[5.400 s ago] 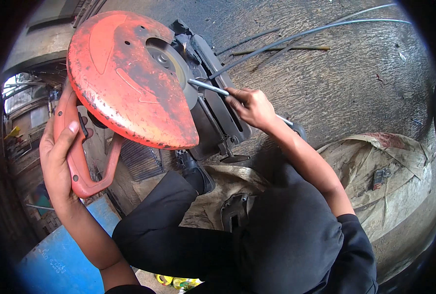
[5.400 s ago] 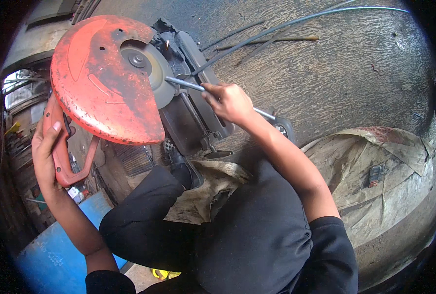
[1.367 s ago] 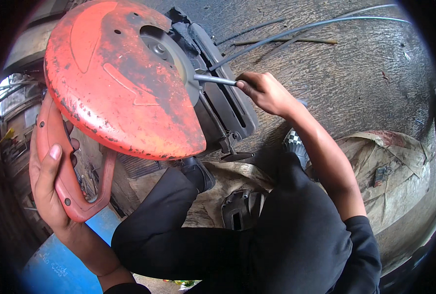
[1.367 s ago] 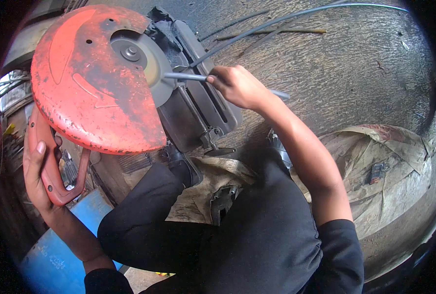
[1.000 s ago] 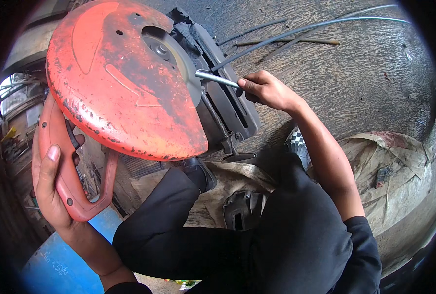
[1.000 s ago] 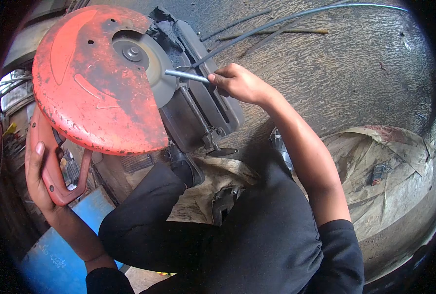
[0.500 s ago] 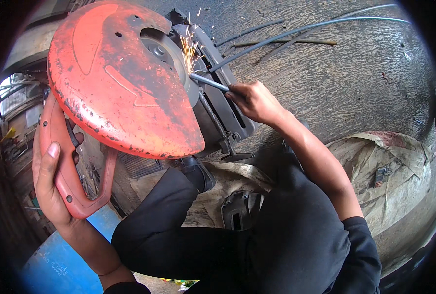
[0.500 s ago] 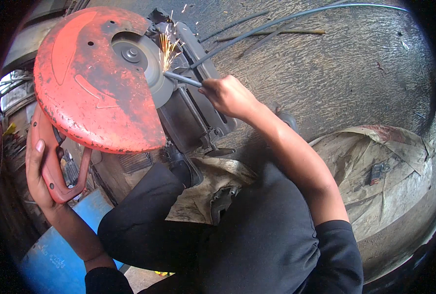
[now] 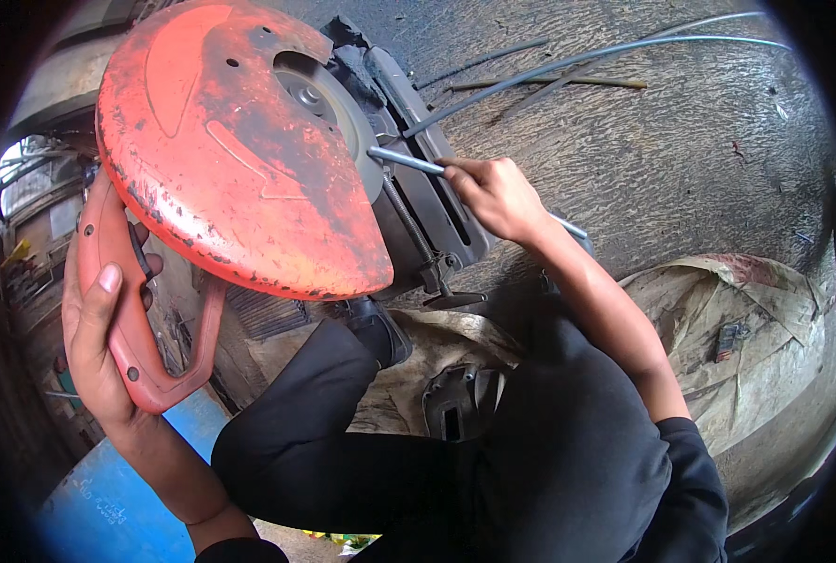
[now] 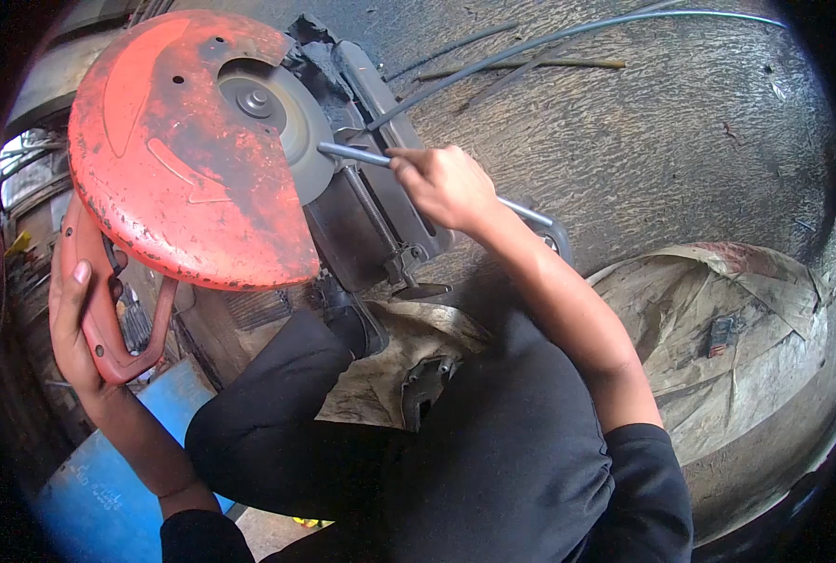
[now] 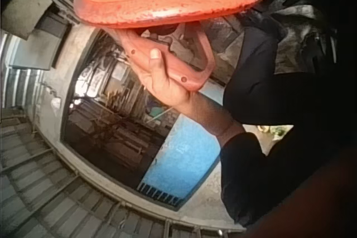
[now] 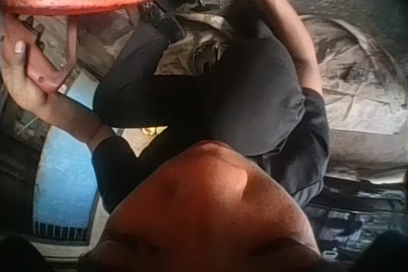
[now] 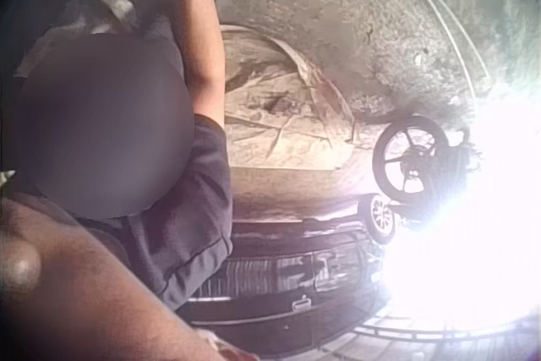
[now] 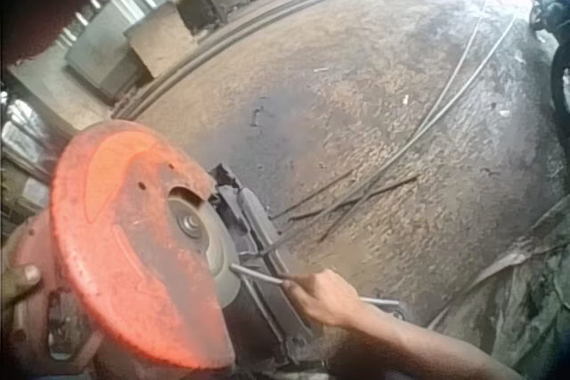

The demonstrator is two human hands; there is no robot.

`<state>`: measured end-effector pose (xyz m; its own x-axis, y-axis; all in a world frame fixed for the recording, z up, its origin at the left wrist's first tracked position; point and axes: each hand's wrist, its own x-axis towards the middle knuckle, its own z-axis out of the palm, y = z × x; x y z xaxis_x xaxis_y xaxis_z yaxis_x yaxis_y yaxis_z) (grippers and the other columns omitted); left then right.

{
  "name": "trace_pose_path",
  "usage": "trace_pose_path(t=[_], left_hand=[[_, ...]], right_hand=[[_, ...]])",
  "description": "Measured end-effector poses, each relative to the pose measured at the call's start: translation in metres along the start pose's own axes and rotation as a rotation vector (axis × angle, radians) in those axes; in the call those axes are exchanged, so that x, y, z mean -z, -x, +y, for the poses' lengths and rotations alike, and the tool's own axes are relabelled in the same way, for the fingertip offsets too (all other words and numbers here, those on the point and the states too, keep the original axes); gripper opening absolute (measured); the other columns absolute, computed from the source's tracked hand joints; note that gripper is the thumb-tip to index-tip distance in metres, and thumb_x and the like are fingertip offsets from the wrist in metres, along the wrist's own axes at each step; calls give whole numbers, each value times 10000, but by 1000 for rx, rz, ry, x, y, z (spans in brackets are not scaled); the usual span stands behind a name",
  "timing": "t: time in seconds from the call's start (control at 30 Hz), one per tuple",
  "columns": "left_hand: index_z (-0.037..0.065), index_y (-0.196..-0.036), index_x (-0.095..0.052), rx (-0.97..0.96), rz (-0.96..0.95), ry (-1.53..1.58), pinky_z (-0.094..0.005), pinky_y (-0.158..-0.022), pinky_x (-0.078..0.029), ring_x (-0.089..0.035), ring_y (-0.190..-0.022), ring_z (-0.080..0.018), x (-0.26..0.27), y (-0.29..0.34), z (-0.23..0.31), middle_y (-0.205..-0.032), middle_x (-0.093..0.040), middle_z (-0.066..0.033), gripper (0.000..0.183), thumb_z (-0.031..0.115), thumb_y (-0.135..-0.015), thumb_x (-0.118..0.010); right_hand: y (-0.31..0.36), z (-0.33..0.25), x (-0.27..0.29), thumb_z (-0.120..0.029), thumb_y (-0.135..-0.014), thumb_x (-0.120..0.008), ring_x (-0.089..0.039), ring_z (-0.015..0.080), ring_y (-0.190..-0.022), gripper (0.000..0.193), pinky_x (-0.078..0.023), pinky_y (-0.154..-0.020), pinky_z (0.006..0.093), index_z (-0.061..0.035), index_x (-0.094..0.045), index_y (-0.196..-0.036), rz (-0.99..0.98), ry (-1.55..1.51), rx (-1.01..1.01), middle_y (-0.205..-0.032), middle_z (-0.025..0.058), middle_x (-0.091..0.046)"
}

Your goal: Cutting a metal rod using a chop saw and then smoothing the edge.

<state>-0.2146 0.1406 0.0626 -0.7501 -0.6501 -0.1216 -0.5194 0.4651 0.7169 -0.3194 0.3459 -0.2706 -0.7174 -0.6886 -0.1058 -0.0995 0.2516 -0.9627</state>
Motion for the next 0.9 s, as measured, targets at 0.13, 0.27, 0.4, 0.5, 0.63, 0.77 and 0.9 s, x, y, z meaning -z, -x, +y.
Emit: trace_pose_path(t=[0.13,0.27,0.4,0.5,0.63,0.77,0.9], left_hand=[[-64,-1389,-402,64,-63,-63,-263,-883,-435,-548,-1025,-176,4,-1,1,-1309,-525,-162,609,222,-877,-565],[-66,-1392,-399,-57,-25,-25,-273,-899,-429,-544,-1069,-175,-4,2,-1,-1331,-510,-167,610,257,-894,-538],[-66,-1395,-396,-28,11,-14,-296,-950,-412,-530,-1144,-202,-7,2,0,-1352,-497,-176,614,274,-900,-526],[-65,-1394,-397,-37,-8,0,-325,-1015,-381,-506,-1207,-241,-5,1,0,-1369,-486,-181,602,264,-905,-520],[-81,-1385,-396,-16,-18,50,-351,-1063,-349,-494,-1233,-258,-3,1,-1,-1362,-485,-200,591,237,-904,-524],[-90,-1379,-395,25,14,83,-359,-1069,-347,-497,-1232,-259,-1,2,-1,-1344,-493,-213,601,233,-895,-542],[-88,-1381,-395,6,21,43,-352,-1049,-366,-505,-1220,-255,1,2,-1,-1338,-500,-209,602,238,-897,-542]], right_hand=[[-5,9,3,-274,-932,-456,-528,201,-520,365,-431,-537,377,-6,-703,-912,-205,-412,-214,-605,58,-573],[-7,13,4,-269,-957,-437,-432,88,-492,376,-346,-464,259,-11,-688,-849,-368,-672,-332,-592,-18,-479],[-5,7,-7,-309,-1001,-448,-319,38,-467,386,-245,-426,228,-24,-668,-860,-451,-713,-341,-576,-67,-402],[-3,4,-15,-328,-1017,-463,-359,30,-499,361,-272,-435,214,-24,-644,-941,-405,-696,-338,-594,-54,-426],[-2,8,-18,-313,-1013,-478,-380,55,-531,367,-313,-460,248,7,-633,-921,-342,-575,-274,-607,-34,-451],[-2,9,-16,-255,-959,-545,-529,178,-504,308,-438,-525,379,32,-649,-920,-188,-267,-59,-576,103,-525],[2,2,-14,-224,-924,-601,-601,291,-551,282,-465,-574,405,40,-661,-1005,-110,-149,-19,-628,216,-573]])
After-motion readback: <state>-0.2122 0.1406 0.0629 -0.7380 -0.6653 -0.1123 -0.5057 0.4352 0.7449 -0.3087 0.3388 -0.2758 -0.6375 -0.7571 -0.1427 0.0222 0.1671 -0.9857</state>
